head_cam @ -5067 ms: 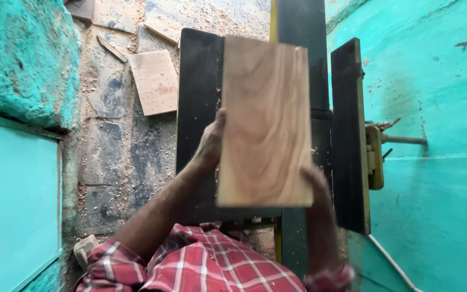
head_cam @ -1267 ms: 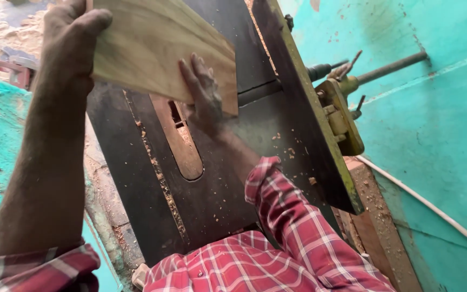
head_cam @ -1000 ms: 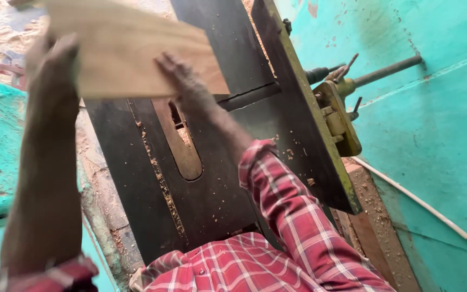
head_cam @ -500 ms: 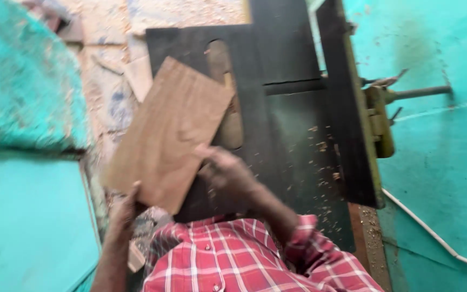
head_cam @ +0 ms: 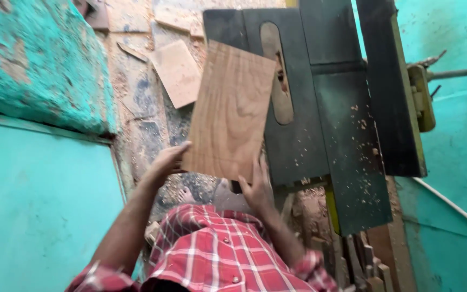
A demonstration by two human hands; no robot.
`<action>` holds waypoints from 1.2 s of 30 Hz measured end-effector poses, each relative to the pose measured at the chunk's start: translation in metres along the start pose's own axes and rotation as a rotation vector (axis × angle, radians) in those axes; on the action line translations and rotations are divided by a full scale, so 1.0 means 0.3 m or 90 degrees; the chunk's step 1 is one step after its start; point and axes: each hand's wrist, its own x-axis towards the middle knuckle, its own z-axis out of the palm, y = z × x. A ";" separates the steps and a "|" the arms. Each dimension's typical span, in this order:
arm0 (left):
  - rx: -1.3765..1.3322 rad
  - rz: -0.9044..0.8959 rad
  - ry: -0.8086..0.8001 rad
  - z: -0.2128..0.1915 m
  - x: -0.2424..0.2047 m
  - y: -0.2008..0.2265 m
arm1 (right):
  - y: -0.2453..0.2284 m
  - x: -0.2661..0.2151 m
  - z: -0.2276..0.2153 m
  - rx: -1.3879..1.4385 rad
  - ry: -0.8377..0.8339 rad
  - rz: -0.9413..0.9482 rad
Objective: The person is surfacing and jointing a wooden board using a jointer machine to create flat surfaces and straight edges.
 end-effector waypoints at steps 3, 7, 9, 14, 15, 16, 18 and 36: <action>0.097 0.041 0.023 0.099 0.030 0.093 | -0.061 -0.048 -0.002 -0.021 -0.057 0.084; 0.029 0.084 0.025 0.166 0.111 0.093 | -0.077 0.013 -0.032 -0.034 -0.057 0.073; 0.001 0.161 0.024 0.161 0.100 0.088 | -0.085 0.070 -0.041 -0.086 -0.063 0.057; -0.159 0.171 -0.002 0.027 0.191 0.145 | -0.110 0.356 -0.024 -0.050 -0.026 -0.023; -0.177 0.163 0.016 -0.024 0.238 0.171 | -0.137 0.454 -0.013 -0.002 0.009 -0.053; -0.179 0.165 0.017 -0.087 0.285 0.226 | -0.148 0.569 0.013 -0.003 0.009 -0.056; -0.064 0.197 0.147 -0.239 0.349 0.314 | -0.184 0.772 0.085 0.009 0.081 -0.071; 0.603 -0.028 0.398 -1.041 1.924 0.769 | -0.259 1.844 0.325 -0.281 0.004 0.046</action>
